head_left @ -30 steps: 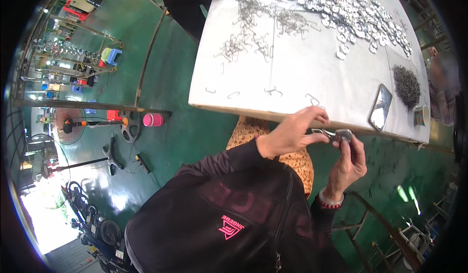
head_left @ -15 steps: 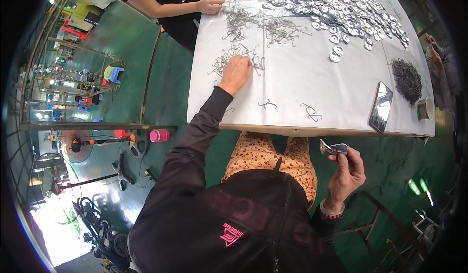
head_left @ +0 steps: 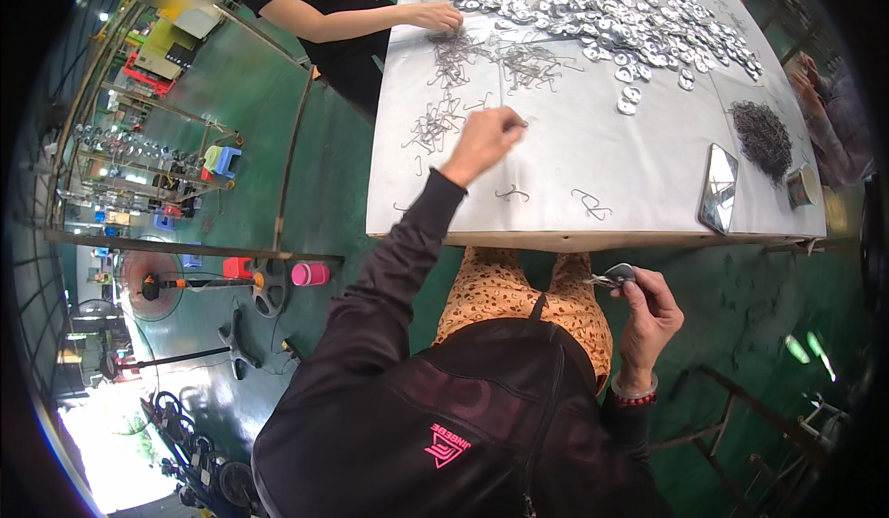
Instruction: The person assembles small silver metal discs onto a wire chain by hand. They pick up a disc and a wire hook, attach them together, and then hang the completed chain on a metal rack. This process is repeated multiple times.
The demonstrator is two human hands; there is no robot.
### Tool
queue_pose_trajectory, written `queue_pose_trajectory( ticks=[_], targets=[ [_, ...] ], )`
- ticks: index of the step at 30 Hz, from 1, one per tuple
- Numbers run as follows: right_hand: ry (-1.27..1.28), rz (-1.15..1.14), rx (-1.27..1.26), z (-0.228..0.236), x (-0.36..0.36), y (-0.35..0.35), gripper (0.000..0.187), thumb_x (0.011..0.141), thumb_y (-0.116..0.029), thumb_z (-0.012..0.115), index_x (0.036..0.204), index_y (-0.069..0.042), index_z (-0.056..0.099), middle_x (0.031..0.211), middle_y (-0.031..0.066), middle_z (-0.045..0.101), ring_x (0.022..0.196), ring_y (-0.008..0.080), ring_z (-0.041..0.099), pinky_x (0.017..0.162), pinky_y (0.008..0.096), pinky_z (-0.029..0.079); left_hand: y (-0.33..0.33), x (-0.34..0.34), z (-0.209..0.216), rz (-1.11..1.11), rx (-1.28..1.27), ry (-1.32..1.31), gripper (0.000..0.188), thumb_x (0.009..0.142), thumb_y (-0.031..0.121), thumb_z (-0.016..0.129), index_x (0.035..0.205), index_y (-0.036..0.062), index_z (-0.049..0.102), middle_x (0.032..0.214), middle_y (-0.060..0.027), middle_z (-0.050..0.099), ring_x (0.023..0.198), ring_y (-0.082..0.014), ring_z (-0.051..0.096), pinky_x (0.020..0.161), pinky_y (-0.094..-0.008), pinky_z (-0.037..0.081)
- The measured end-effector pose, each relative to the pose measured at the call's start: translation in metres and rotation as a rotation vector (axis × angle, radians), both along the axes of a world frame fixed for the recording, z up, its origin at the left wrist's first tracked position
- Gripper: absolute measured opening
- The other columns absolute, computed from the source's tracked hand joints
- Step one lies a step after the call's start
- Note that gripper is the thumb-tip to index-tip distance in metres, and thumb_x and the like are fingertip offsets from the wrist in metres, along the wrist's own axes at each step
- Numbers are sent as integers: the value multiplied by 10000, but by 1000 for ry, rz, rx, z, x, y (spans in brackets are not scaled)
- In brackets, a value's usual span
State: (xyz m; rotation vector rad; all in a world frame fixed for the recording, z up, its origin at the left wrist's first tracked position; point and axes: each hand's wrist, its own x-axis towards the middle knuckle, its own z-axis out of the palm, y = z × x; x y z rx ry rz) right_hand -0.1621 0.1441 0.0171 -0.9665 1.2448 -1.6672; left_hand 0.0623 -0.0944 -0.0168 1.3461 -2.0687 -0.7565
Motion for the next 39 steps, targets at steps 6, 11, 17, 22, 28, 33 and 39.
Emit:
queue_pose_trajectory(
  ticks=[6,11,17,22,28,33,39],
  targets=[
    [17,-32,77,-9,-2,2,153,814,89,608,962,72,641,901,92,621,741,113,587,666,223,483,128,-67,70,-388,500,480,156,830,109,667,922,-14,641,893,-73,650,825,-124,600,709,-274,504],
    [-8,-90,51,-6,-1,-1,162,814,81,622,969,46,652,915,61,629,812,98,591,723,207,480,148,-85,65,-469,-45,377,115,768,87,690,865,39,651,1017,-96,627,980,-238,563,832,-350,455],
    [57,-134,39,0,1,-7,162,810,89,626,963,43,650,933,58,613,823,97,590,730,203,483,149,-92,61,-342,-26,333,111,751,66,687,852,40,650,1072,-102,608,1011,-261,551,843,-356,451],
    [245,-123,-47,-2,-1,-13,200,751,124,642,932,41,660,855,102,643,773,151,606,672,245,489,143,-92,54,-428,10,438,126,783,14,653,896,32,602,1029,-107,627,962,-252,580,832,-338,462],
    [314,81,68,31,-55,-108,175,904,-78,536,918,18,683,729,41,605,647,84,545,570,221,434,135,-77,42,-613,74,596,197,791,-118,563,937,14,557,932,-133,637,876,-270,601,797,-355,479],
    [1196,-180,-278,-73,-53,-265,119,789,-53,605,887,-2,646,759,144,616,730,311,589,655,364,496,129,-81,48,-615,73,518,194,755,-108,611,897,21,582,893,-93,652,864,-268,598,798,-358,476],
    [1341,-58,3,-110,-77,-291,57,713,-3,581,769,10,587,725,144,604,733,313,605,690,404,515,135,-83,48,-579,110,518,182,767,-110,597,901,13,588,888,-95,642,847,-265,596,776,-342,480]
  ],
)
